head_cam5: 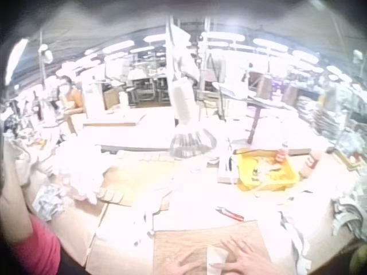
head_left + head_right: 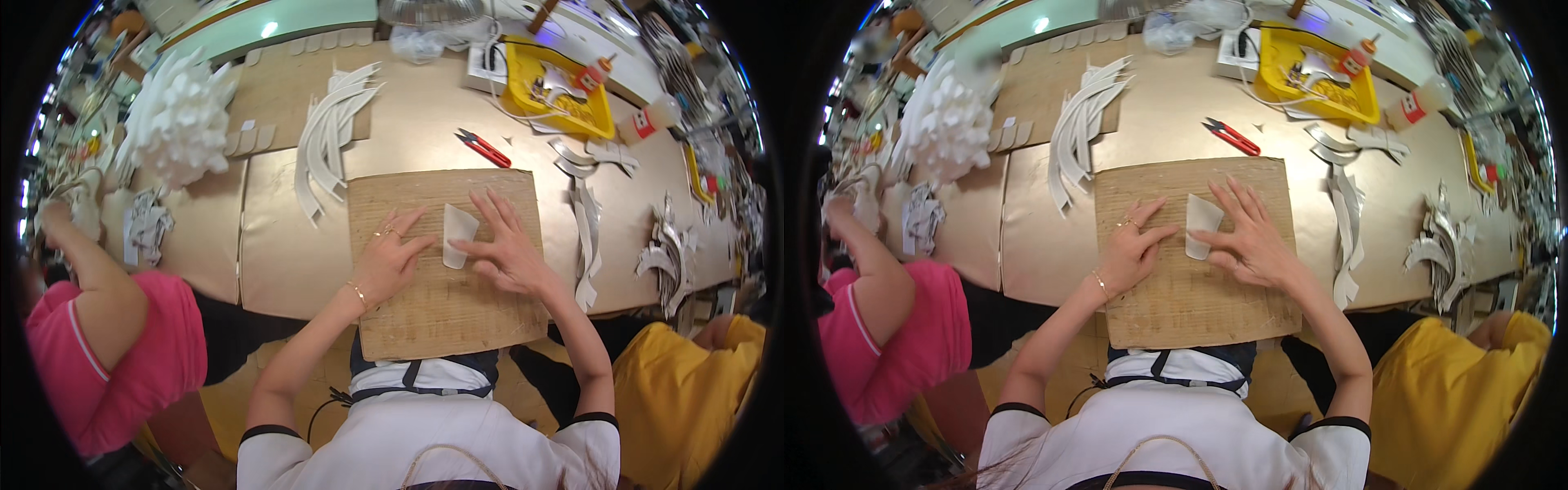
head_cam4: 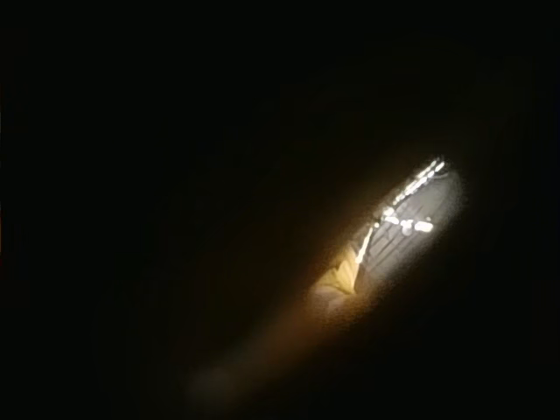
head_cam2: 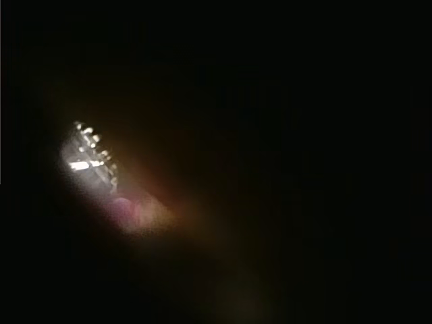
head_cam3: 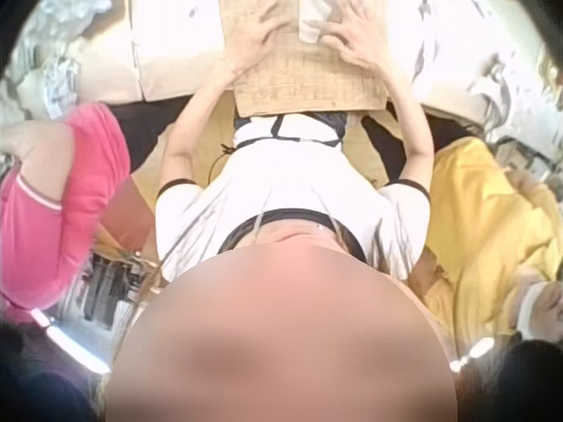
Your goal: The person trims white fabric pieces using red-handled scissors, then applies glue from a bottle to small fabric pieces and presses them onto a cardboard surface. The person handles multiple fabric pieces and tools on a cluttered workbench.
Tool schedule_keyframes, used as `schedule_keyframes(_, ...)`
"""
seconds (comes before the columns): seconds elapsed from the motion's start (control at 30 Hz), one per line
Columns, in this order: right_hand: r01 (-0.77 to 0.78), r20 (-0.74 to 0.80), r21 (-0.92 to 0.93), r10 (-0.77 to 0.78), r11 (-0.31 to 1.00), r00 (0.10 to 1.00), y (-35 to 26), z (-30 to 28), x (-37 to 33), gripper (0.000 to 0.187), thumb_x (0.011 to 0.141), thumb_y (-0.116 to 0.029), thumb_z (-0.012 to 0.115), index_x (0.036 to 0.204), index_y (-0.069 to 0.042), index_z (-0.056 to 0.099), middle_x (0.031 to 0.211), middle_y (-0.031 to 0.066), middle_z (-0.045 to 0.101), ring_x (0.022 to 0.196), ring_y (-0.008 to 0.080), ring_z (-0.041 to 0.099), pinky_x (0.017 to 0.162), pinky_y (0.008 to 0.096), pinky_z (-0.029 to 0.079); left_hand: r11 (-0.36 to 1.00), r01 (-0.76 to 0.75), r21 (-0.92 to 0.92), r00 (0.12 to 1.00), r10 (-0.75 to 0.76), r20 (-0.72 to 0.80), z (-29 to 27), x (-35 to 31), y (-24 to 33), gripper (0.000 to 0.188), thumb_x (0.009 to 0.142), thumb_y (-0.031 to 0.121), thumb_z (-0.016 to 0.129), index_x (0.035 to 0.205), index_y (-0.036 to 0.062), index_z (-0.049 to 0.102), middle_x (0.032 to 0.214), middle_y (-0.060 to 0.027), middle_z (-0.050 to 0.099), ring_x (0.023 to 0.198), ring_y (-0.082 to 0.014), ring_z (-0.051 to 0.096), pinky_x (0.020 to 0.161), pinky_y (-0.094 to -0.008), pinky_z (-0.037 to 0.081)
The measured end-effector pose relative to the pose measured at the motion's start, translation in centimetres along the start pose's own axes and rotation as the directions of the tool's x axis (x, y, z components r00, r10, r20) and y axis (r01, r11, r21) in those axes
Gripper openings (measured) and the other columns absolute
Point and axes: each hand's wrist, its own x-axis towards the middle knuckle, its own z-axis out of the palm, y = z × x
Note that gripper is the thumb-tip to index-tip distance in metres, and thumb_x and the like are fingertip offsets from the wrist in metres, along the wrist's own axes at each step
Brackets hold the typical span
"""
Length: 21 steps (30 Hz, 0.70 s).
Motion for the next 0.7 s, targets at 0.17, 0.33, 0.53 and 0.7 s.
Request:
schedule_keyframes(0.17,-0.118,-0.087,-0.221,0.101,0.968,0.991,0.2,0.5,1.8,0.058,0.097,-0.059,0.036,0.142,-0.027,0.051,0.161,0.0161,0.015,0.149,0.0388,0.009,0.120,0.0523,0.006,0.998,0.001,0.070,0.997,-0.006,0.075,-0.2,0.5,0.5,0.044,0.081,-0.001,0.060,0.121,0.0162,0.065,0.143,-0.0165,0.045,0.129,-0.0333,0.047,0.113,-0.0525,0.032)
schedule_keyframes(0.33,-0.103,-0.020,-0.375,0.103,0.921,0.995,0.1,1.3,2.1,0.060,0.094,-0.061,0.040,0.145,-0.029,0.046,0.162,0.0135,0.014,0.150,0.0338,0.008,0.120,0.0526,0.004,0.986,-0.026,0.164,0.992,0.006,0.124,0.5,0.3,0.4,0.046,0.081,0.002,0.062,0.125,0.0175,0.063,0.147,-0.0154,0.041,0.133,-0.0328,0.044,0.114,-0.0538,0.028)
schedule_keyframes(0.53,-0.009,0.018,-0.362,0.017,0.932,1.000,-0.5,1.3,0.9,0.062,0.093,-0.064,0.038,0.143,-0.030,0.048,0.162,0.0125,0.017,0.150,0.0314,0.012,0.119,0.0527,0.008,0.979,-0.058,0.194,0.988,0.029,0.150,0.9,0.2,0.3,0.047,0.081,0.000,0.061,0.125,0.0159,0.062,0.147,-0.0150,0.040,0.134,-0.0335,0.042,0.115,-0.0562,0.025)
schedule_keyframes(0.7,-0.007,0.052,-0.338,0.026,0.941,0.998,-1.8,1.4,-0.1,0.062,0.092,-0.065,0.038,0.143,-0.030,0.049,0.161,0.0126,0.017,0.150,0.0315,0.013,0.119,0.0533,0.010,0.995,-0.003,0.096,0.993,-0.008,0.121,0.8,0.1,0.1,0.041,0.081,-0.001,0.060,0.120,0.0118,0.063,0.145,-0.0144,0.043,0.135,-0.0333,0.042,0.116,-0.0564,0.023)
